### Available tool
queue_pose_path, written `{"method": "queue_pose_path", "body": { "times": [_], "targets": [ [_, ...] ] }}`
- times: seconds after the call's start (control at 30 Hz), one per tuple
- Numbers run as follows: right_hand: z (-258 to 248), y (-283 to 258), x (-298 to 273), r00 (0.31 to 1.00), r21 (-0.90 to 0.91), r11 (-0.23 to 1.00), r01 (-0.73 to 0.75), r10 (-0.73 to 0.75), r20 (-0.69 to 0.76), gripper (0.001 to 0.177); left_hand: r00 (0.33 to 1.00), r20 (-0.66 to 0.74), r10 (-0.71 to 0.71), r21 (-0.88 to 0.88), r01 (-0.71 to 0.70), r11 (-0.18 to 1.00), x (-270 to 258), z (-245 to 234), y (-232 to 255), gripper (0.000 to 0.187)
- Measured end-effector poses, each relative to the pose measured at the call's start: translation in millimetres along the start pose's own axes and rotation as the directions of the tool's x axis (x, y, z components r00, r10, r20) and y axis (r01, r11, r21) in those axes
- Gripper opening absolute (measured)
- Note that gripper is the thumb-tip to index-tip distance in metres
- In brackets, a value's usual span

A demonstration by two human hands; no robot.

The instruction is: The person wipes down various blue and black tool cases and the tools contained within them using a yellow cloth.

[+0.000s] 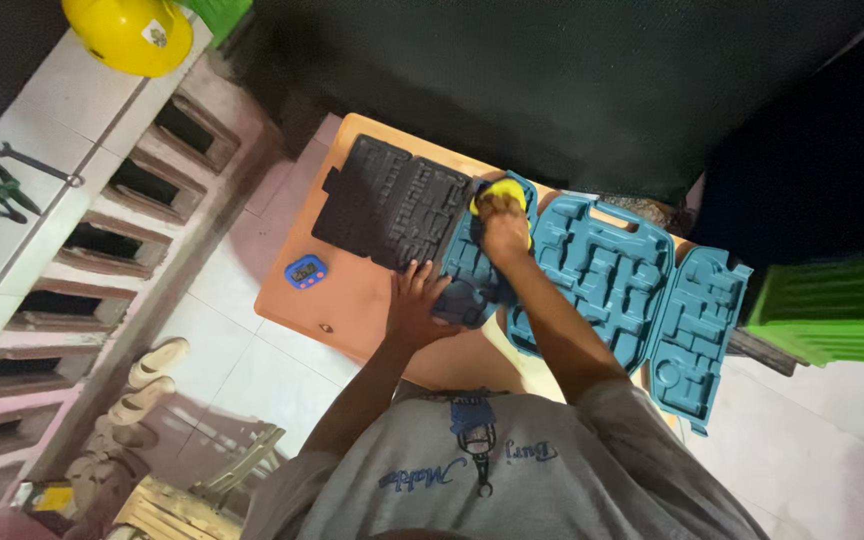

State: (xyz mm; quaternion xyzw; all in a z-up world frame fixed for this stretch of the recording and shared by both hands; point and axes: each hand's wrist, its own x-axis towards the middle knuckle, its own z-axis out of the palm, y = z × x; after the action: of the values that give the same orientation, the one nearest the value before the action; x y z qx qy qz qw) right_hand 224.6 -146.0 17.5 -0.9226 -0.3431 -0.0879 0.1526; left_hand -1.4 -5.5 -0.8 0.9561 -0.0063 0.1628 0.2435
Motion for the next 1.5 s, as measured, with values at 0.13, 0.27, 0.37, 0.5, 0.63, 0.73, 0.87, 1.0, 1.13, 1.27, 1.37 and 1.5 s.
{"method": "queue_pose_path", "body": {
  "times": [0.13, 0.27, 0.37, 0.5, 0.63, 0.73, 0.87, 1.0, 1.13, 1.27, 1.37, 1.5],
  "targets": [
    [11.6, -14.6, -47.6, 0.998, 0.012, 0.999, 0.049, -0.049, -0.043, 0.032, 1.0, -0.025, 0.008, -0.028, -0.009, 1.0, -2.1, -0.4, -0.4, 0.106],
    [14.6, 0.7, -57.6, 0.995, 0.251, 0.964, -0.088, 0.072, 0.074, 0.031, 0.999, 0.029, -0.022, -0.029, 0.023, 0.999, -0.7, 2.5, -1.2, 0.101],
    [-2.4, 33.0, -34.1, 0.962, 0.126, 0.957, -0.262, 0.269, -0.046, 0.01, 0.999, 0.038, -0.025, -0.009, 0.025, 1.0, -3.5, 7.3, -6.0, 0.101],
    [-31.5, 37.6, -30.4, 0.961, -0.048, 0.966, -0.256, 0.249, -0.12, 0.037, 0.998, -0.053, 0.023, -0.013, -0.024, 1.0, -4.4, 11.4, -4.7, 0.101],
    [-18.1, 14.0, -71.6, 0.952, -0.116, 0.951, -0.285, 0.295, 0.079, 0.066, 0.998, -0.062, 0.009, -0.008, -0.009, 1.0, 2.9, 5.2, 0.0, 0.1],
    [13.4, 2.6, -124.5, 0.985, -0.255, 0.952, -0.169, 0.159, -0.06, 0.052, 0.997, -0.081, 0.014, -0.008, -0.015, 1.0, -0.9, 4.7, 5.3, 0.1],
    [-0.8, -19.9, -176.3, 0.99, 0.006, 0.994, -0.112, 0.112, 0.082, 0.04, 0.997, -0.074, 0.023, -0.01, -0.024, 1.0, -0.6, 4.8, 2.0, 0.098],
    [-36.3, 8.4, -154.3, 0.933, 0.17, 0.922, -0.347, 0.322, 0.161, 0.021, 0.993, -0.112, 0.047, -0.027, -0.051, 0.998, -1.0, 6.3, 1.3, 0.101],
    [-56.6, 63.4, -93.7, 0.865, 0.148, 0.869, -0.472, 0.488, -0.112, 0.028, 0.996, -0.085, 0.03, -0.017, -0.032, 0.999, -4.9, 5.2, 1.9, 0.098],
    [-23.8, 104.9, -36.6, 0.889, -0.066, 0.887, -0.458, 0.455, -0.048, 0.043, 1.0, -0.014, 0.014, 0.033, -0.014, 0.999, -1.1, 4.3, 0.2, 0.097],
    [3.0, 105.4, -28.1, 0.794, -0.173, 0.801, -0.574, 0.595, 0.125, 0.06, 0.988, 0.147, -0.04, 0.073, 0.03, 0.997, 1.4, 1.4, -1.7, 0.102],
    [1.6, 95.1, -41.9, 0.835, -0.16, 0.832, -0.53, 0.545, 0.069, 0.05, 0.994, 0.108, -0.024, 0.049, 0.019, 0.999, 3.1, -0.6, -0.8, 0.101]
  ]
}}
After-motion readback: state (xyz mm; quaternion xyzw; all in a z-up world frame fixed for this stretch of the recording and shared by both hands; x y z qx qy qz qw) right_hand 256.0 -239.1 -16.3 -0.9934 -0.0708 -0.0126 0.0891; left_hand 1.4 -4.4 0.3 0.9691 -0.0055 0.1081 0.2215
